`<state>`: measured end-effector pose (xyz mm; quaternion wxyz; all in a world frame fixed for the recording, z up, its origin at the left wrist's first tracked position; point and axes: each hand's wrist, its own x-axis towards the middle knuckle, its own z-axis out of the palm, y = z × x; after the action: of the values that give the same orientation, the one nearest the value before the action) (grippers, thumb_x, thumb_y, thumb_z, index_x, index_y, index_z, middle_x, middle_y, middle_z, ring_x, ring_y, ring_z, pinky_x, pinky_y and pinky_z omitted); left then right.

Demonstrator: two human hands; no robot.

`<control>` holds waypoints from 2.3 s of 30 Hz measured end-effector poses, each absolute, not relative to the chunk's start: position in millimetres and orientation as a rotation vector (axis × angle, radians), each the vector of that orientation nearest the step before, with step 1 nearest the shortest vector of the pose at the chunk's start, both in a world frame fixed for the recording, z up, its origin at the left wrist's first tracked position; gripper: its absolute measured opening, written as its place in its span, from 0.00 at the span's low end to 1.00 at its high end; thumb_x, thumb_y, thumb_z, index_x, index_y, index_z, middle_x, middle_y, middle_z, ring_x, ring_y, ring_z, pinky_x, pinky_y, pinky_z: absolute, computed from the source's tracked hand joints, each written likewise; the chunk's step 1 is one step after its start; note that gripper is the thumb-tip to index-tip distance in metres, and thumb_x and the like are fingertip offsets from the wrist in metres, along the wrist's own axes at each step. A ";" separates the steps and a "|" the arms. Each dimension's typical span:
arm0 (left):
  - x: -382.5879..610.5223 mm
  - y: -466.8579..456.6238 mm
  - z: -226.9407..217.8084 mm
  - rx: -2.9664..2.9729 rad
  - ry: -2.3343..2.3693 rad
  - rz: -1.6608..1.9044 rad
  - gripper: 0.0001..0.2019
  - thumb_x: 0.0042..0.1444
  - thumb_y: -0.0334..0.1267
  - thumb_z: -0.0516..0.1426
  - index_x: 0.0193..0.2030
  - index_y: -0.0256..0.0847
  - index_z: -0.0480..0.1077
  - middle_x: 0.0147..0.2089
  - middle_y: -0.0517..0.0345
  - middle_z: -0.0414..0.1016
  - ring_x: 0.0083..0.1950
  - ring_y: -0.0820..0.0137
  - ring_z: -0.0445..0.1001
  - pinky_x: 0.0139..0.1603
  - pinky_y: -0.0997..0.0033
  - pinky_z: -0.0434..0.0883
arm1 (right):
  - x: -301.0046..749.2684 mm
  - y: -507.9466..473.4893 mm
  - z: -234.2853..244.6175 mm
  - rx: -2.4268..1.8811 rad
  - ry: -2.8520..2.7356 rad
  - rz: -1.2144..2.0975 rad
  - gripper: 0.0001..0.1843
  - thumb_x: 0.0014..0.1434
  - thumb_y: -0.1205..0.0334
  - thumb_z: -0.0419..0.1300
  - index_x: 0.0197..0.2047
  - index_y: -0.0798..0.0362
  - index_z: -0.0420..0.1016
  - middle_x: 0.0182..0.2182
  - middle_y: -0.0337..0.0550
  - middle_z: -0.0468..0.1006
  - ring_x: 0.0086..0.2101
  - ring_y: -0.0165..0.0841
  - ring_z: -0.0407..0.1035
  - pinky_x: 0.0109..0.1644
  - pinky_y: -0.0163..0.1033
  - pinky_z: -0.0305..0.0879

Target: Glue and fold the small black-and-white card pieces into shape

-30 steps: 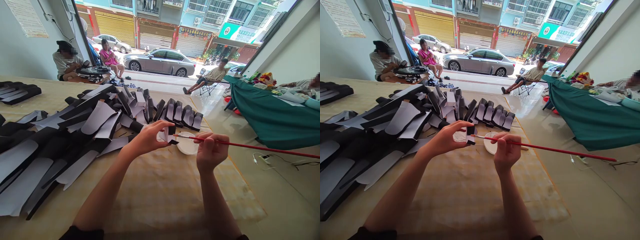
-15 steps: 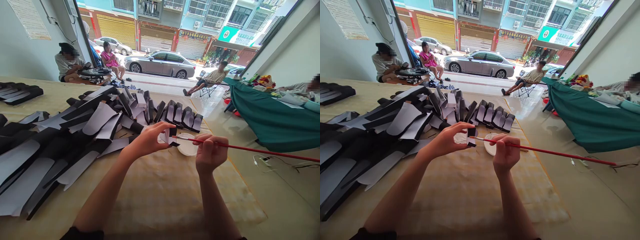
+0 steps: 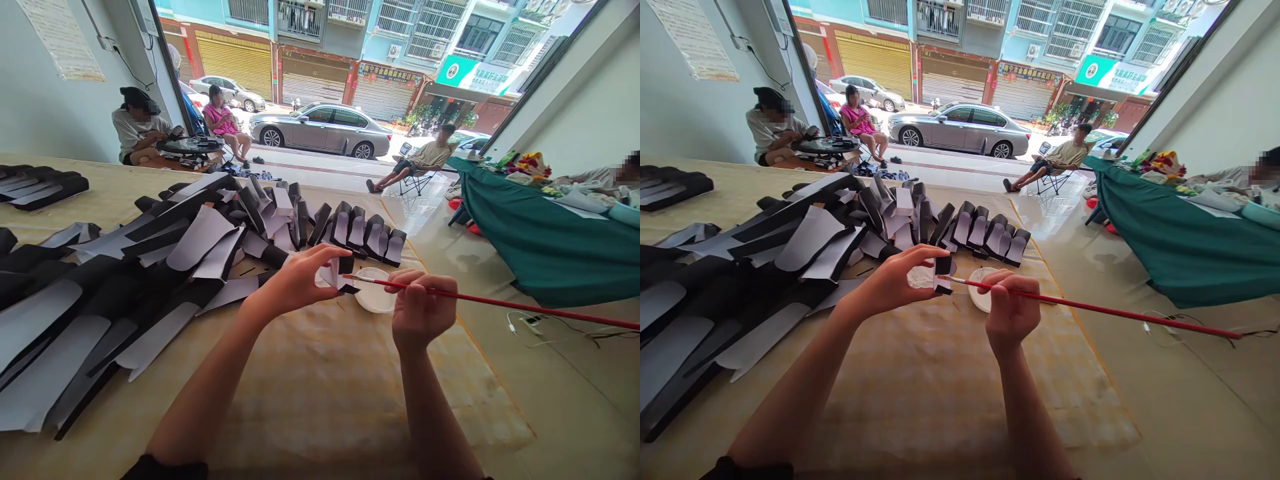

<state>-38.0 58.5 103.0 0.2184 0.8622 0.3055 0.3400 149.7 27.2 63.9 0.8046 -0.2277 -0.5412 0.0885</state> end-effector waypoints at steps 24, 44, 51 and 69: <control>-46.2 63.2 102.5 2.428 0.943 0.920 0.26 0.50 0.31 0.60 0.57 0.48 0.62 0.56 0.55 0.68 0.50 0.66 0.74 0.51 0.66 0.71 | 293.2 7.0 -67.0 -1.590 -1.894 -0.379 0.17 0.60 0.67 0.51 0.50 0.50 0.73 0.44 0.51 0.78 0.44 0.43 0.71 0.45 0.49 0.66; -44.9 45.8 119.0 2.431 0.794 1.031 0.26 0.51 0.31 0.60 0.57 0.47 0.62 0.55 0.56 0.69 0.54 0.67 0.71 0.55 0.65 0.72 | 153.4 21.1 93.8 -0.895 -1.784 0.382 0.02 0.56 0.63 0.61 0.33 0.50 0.71 0.40 0.44 0.74 0.43 0.35 0.70 0.49 0.46 0.66; -47.9 41.0 124.6 2.472 0.805 1.067 0.27 0.51 0.32 0.61 0.57 0.49 0.62 0.56 0.57 0.69 0.54 0.68 0.71 0.55 0.67 0.72 | 146.8 19.2 100.7 -0.898 -1.664 0.620 0.06 0.55 0.61 0.62 0.29 0.52 0.71 0.35 0.42 0.75 0.38 0.33 0.70 0.44 0.43 0.68; -46.1 44.9 121.0 2.202 0.736 1.095 0.15 0.58 0.37 0.57 0.53 0.47 0.68 0.51 0.56 0.73 0.47 0.70 0.74 0.44 0.71 0.75 | 142.5 14.6 114.8 -0.887 -1.437 0.937 0.08 0.54 0.59 0.62 0.28 0.53 0.69 0.32 0.40 0.78 0.30 0.29 0.73 0.29 0.33 0.71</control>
<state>-46.1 44.9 121.0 0.2833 0.8227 0.2749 0.4090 142.5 14.6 114.8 0.5691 -0.3776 -0.6119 0.3990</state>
